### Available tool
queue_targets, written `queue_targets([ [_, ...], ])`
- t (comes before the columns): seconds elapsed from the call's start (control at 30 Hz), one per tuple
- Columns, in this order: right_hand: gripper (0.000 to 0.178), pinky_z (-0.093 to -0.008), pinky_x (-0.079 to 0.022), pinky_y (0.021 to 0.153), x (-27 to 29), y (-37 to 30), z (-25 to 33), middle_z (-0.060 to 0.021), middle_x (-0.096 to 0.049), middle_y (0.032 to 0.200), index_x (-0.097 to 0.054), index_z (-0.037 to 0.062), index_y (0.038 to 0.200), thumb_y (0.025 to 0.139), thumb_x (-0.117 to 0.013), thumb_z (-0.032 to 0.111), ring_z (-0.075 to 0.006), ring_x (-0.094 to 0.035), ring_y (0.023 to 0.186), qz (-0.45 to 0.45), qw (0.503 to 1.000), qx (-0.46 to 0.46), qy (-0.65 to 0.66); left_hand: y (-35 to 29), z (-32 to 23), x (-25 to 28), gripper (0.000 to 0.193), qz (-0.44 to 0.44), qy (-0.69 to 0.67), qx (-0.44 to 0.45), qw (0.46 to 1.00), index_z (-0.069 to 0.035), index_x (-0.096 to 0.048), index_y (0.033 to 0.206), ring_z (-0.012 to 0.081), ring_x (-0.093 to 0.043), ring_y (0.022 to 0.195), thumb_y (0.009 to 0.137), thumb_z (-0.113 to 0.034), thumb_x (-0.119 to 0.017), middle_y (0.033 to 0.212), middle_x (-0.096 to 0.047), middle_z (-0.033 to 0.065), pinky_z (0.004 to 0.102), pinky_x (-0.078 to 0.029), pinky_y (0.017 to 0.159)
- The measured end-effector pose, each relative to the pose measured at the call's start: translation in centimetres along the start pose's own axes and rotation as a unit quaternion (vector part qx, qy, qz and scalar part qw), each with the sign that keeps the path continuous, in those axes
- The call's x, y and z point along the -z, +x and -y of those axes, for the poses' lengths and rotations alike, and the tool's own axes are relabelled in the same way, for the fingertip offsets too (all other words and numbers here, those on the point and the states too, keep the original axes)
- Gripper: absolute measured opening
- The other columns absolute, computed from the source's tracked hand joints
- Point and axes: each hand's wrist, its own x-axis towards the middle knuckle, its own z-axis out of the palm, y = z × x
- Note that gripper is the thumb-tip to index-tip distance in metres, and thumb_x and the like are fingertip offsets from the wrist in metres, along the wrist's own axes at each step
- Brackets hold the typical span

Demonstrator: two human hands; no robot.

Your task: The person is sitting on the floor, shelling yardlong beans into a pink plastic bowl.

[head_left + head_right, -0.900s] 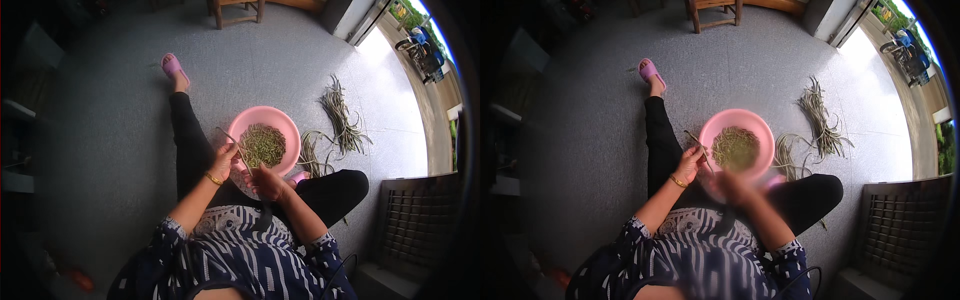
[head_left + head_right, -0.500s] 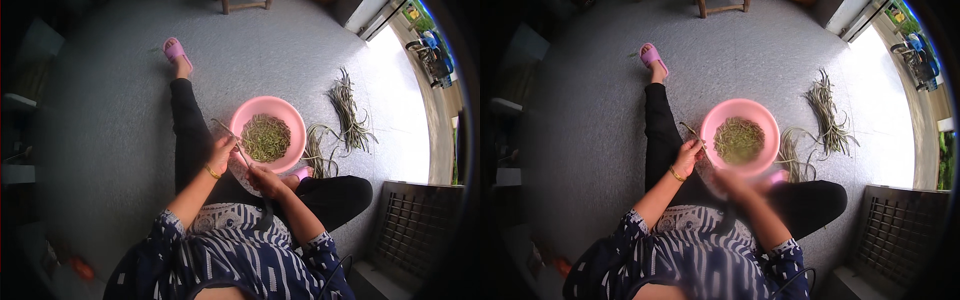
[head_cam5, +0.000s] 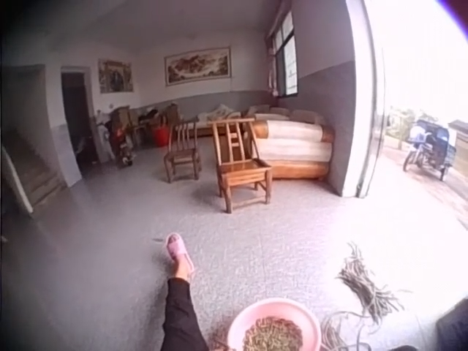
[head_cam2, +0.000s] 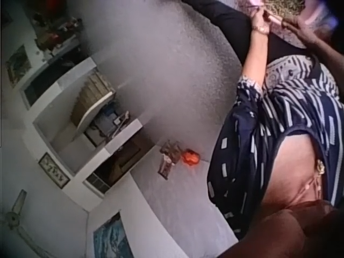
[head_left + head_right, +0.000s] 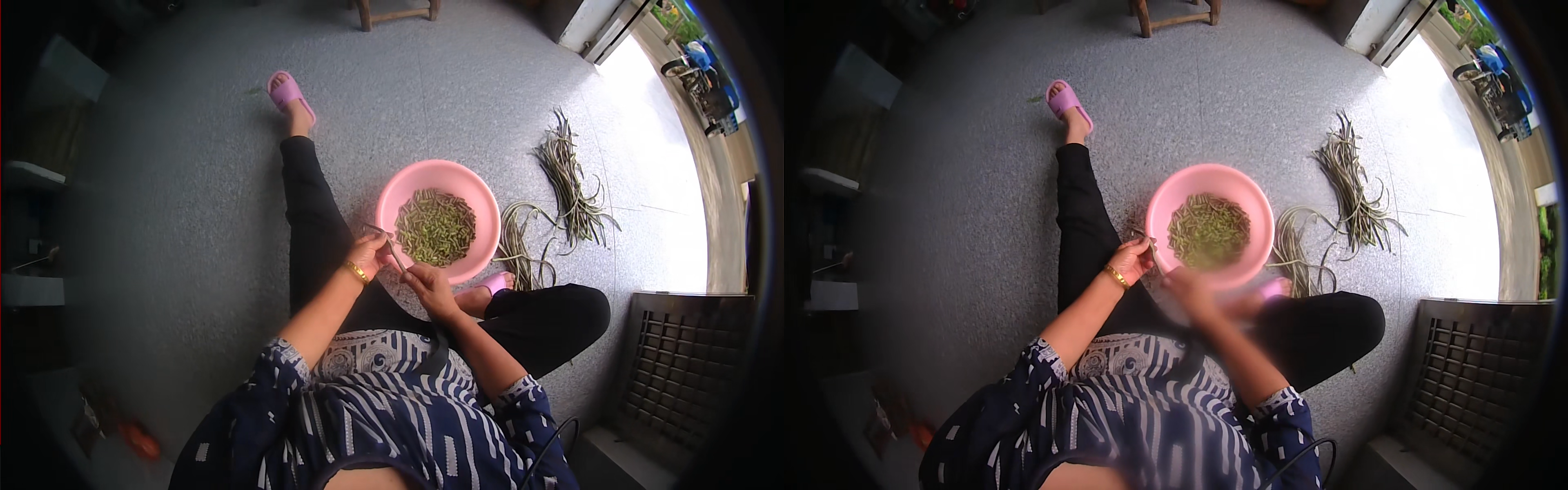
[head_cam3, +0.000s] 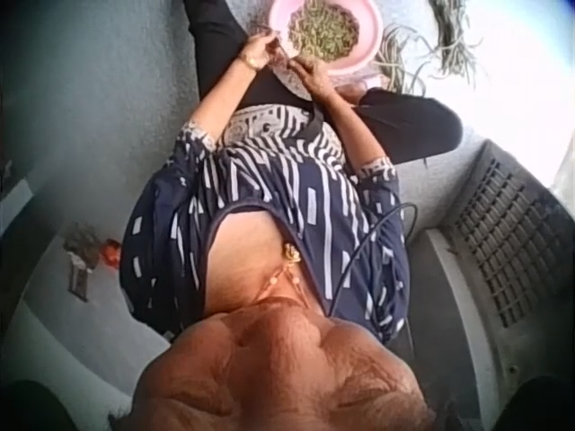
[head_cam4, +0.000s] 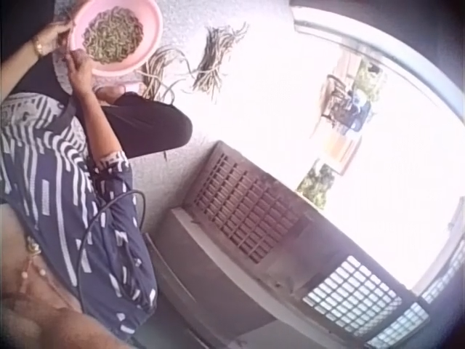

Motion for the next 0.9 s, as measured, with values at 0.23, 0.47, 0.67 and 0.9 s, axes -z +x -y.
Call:
queue_targets([
  [0.23,0.008,-0.0353,-0.04,0.06,-0.2,-1.1,4.2,-0.0132,-0.049,0.071,-0.054,0.0013,0.078,0.071,-0.052,0.006,-0.0297,-0.052,0.068,0.136,0.947,0.183,-0.226,1.7,1.0,2.0,0.006,0.014,-0.103,0.127,0.986,-0.011,-0.055,0.076,0.009,-0.053,0.058,0.079,-0.017,-0.054,0.069,-0.058,-0.001,0.0209,-0.039,0.047],
  [0.47,0.02,-0.0376,-0.043,0.065,0.6,-1.3,-3.4,-0.0156,-0.054,0.073,-0.057,0.0032,0.084,0.069,-0.056,0.016,-0.0312,-0.054,0.071,0.191,0.951,-0.073,-0.231,1.1,-0.1,0.8,0.009,-0.006,-0.102,-0.003,0.995,-0.01,-0.055,0.086,0.0089,-0.052,0.062,0.083,-0.016,-0.049,0.074,-0.056,0.0005,0.0196,-0.038,0.049],
  [0.67,0.017,-0.0369,-0.045,0.067,1.0,0.5,-3.8,-0.0152,-0.057,0.073,-0.061,0.007,0.077,0.066,-0.057,0.019,-0.0308,-0.056,0.071,0.152,0.873,-0.082,-0.455,0.6,-0.4,0.1,0.007,0.017,-0.058,-0.034,0.998,-0.011,-0.056,0.083,0.0068,-0.051,0.057,0.081,-0.017,-0.052,0.071,-0.058,-0.0012,0.0197,-0.039,0.047],
  [0.9,0.027,-0.031,-0.043,0.058,1.3,0.9,-3.7,-0.0102,-0.057,0.071,-0.059,0.0023,0.078,0.079,-0.049,0.028,-0.0218,-0.054,0.062,0.106,0.967,-0.117,-0.201,1.2,0.2,0.1,0.01,0.038,-0.022,-0.058,0.997,-0.011,-0.056,0.086,0.0079,-0.051,0.062,0.082,-0.019,-0.051,0.075,-0.056,-0.0017,0.0184,-0.034,0.047],
])
